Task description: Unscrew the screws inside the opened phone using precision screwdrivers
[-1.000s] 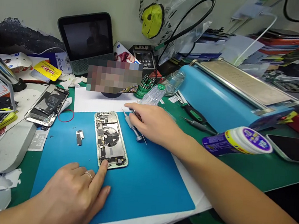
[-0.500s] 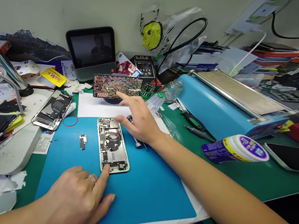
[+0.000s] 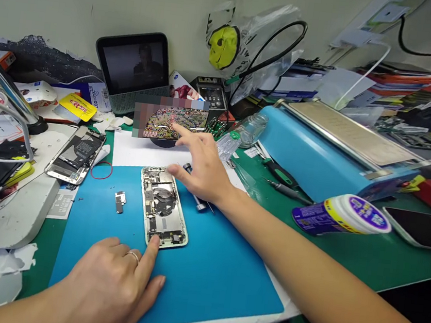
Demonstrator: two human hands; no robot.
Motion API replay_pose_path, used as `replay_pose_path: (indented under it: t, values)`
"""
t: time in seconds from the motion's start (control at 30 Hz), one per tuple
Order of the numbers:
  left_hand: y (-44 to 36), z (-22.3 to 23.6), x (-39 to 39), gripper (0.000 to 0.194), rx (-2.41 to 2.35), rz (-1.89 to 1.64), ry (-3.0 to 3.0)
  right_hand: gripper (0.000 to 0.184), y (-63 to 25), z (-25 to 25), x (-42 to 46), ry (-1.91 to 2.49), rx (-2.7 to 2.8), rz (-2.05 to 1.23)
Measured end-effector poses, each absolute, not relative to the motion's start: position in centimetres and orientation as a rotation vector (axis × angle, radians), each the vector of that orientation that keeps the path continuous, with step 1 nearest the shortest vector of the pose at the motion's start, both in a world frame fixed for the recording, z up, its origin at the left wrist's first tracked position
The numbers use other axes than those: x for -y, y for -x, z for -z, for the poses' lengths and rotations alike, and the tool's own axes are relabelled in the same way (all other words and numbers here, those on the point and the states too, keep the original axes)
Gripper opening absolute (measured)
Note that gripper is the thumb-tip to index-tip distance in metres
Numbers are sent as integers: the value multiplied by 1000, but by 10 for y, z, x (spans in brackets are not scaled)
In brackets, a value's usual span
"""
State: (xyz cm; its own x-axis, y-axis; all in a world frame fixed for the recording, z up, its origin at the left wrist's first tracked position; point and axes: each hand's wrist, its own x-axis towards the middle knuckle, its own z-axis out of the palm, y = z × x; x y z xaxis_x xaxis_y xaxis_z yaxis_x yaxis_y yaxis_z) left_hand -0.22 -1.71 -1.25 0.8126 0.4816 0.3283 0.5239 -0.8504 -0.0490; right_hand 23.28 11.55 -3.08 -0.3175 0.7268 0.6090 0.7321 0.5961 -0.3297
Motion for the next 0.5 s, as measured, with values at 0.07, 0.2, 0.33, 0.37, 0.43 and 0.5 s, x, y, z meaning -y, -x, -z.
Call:
replay_pose_path:
  t: [0.07,0.2,0.33,0.37,0.43,0.5]
  values:
    - [2,12,17,41,803,461,2855,64,-233,31,-115,1143,1992,68]
    - [4,12,17,42,812,461,2860,62,-233,33,-115,1210,1938,17]
    - [5,13,18,42,805,451,2869,70,-233,36,-116,1287,1929,3]
    - [4,13,18,43,806,451,2867,70,-233,36,-116,1296,1929,2]
    - [4,13,18,43,808,460,2865,69,-233,36,-117,1305,1938,-8]
    - [4,13,18,43,818,469,2863,68,-233,35,-116,1304,1943,-20]
